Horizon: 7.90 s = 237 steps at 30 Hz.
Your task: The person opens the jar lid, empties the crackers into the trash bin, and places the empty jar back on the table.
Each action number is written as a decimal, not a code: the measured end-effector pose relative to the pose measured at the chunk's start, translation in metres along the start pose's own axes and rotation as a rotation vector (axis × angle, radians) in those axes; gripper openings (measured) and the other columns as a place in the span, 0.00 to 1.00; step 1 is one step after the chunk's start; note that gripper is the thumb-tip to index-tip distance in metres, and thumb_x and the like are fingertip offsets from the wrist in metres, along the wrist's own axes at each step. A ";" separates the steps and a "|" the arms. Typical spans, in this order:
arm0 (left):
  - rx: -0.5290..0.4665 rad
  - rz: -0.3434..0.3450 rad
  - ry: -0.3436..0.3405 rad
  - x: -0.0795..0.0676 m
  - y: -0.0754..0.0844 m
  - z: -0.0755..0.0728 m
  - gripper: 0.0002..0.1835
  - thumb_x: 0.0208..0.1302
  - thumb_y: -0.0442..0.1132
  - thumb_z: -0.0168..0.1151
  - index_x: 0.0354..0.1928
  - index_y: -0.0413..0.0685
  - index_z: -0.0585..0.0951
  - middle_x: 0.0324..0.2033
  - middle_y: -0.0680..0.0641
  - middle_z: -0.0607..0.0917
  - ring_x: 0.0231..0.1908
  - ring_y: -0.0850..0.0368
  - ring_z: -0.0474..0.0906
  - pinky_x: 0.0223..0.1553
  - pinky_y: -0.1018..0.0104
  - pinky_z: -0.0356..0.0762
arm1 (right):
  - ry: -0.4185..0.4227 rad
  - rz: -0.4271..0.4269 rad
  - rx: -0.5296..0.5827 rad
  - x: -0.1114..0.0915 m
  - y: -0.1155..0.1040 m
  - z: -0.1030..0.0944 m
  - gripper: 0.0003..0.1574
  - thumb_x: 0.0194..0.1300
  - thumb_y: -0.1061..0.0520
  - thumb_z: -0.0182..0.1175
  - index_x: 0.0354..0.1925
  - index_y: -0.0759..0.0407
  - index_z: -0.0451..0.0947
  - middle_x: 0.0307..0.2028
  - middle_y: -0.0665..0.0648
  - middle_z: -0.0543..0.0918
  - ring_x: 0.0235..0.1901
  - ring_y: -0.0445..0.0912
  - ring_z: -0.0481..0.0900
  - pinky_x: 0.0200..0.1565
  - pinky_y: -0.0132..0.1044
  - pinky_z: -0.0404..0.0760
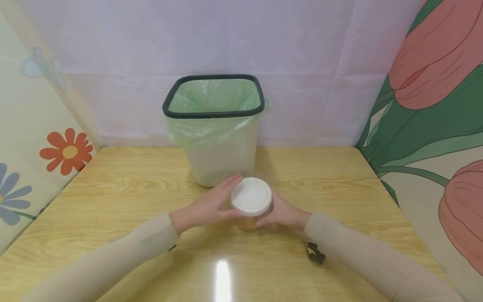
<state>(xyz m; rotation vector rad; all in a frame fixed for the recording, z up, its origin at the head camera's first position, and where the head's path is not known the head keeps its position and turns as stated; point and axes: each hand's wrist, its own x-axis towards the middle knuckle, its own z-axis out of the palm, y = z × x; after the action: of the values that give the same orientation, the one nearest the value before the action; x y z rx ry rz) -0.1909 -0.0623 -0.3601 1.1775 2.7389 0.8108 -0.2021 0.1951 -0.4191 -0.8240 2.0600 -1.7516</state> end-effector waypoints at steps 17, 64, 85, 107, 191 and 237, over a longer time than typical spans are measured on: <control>0.048 0.068 -0.025 0.021 0.004 -0.003 0.52 0.60 0.55 0.71 0.76 0.36 0.57 0.77 0.36 0.54 0.77 0.36 0.42 0.76 0.42 0.44 | 0.005 -0.008 -0.077 0.001 -0.001 -0.002 0.71 0.46 0.63 0.79 0.74 0.75 0.44 0.67 0.77 0.64 0.63 0.51 0.68 0.68 0.41 0.64; 0.239 0.309 -0.268 0.053 0.000 -0.005 0.43 0.59 0.62 0.68 0.74 0.59 0.68 0.77 0.45 0.58 0.77 0.39 0.48 0.74 0.43 0.51 | -0.084 0.068 -0.111 0.001 -0.004 -0.005 0.68 0.54 0.58 0.77 0.75 0.72 0.41 0.63 0.73 0.66 0.60 0.56 0.70 0.60 0.36 0.73; 0.281 0.248 -0.173 0.048 0.011 -0.002 0.39 0.63 0.62 0.65 0.73 0.58 0.70 0.76 0.42 0.61 0.74 0.37 0.55 0.70 0.39 0.59 | -0.073 0.067 -0.138 0.002 -0.003 -0.008 0.67 0.53 0.61 0.76 0.75 0.73 0.42 0.64 0.74 0.66 0.60 0.59 0.71 0.61 0.37 0.72; 0.313 0.099 -0.136 0.045 0.020 0.007 0.39 0.64 0.66 0.60 0.74 0.62 0.68 0.77 0.45 0.59 0.73 0.42 0.57 0.71 0.42 0.59 | -0.073 0.058 -0.150 0.002 -0.004 -0.007 0.70 0.52 0.57 0.78 0.75 0.73 0.41 0.65 0.74 0.66 0.62 0.64 0.69 0.65 0.54 0.67; 0.315 0.412 -0.321 0.069 0.007 -0.010 0.39 0.61 0.63 0.66 0.73 0.62 0.70 0.75 0.47 0.63 0.74 0.41 0.55 0.72 0.42 0.56 | -0.080 0.072 -0.224 0.000 -0.009 -0.010 0.55 0.54 0.60 0.76 0.71 0.74 0.57 0.61 0.71 0.70 0.59 0.57 0.72 0.60 0.39 0.73; 0.344 0.218 -0.223 0.064 0.017 0.001 0.37 0.64 0.65 0.62 0.73 0.66 0.68 0.76 0.49 0.63 0.74 0.44 0.57 0.68 0.39 0.62 | -0.098 0.011 -0.156 0.003 -0.004 -0.014 0.61 0.55 0.52 0.77 0.71 0.76 0.52 0.60 0.73 0.72 0.57 0.51 0.76 0.58 0.31 0.75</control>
<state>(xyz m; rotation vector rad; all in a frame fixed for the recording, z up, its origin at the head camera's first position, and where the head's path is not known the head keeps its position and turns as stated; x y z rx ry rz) -0.2248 -0.0078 -0.3427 1.5410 2.6611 0.2007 -0.2112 0.2036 -0.4121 -0.9216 2.1513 -1.5281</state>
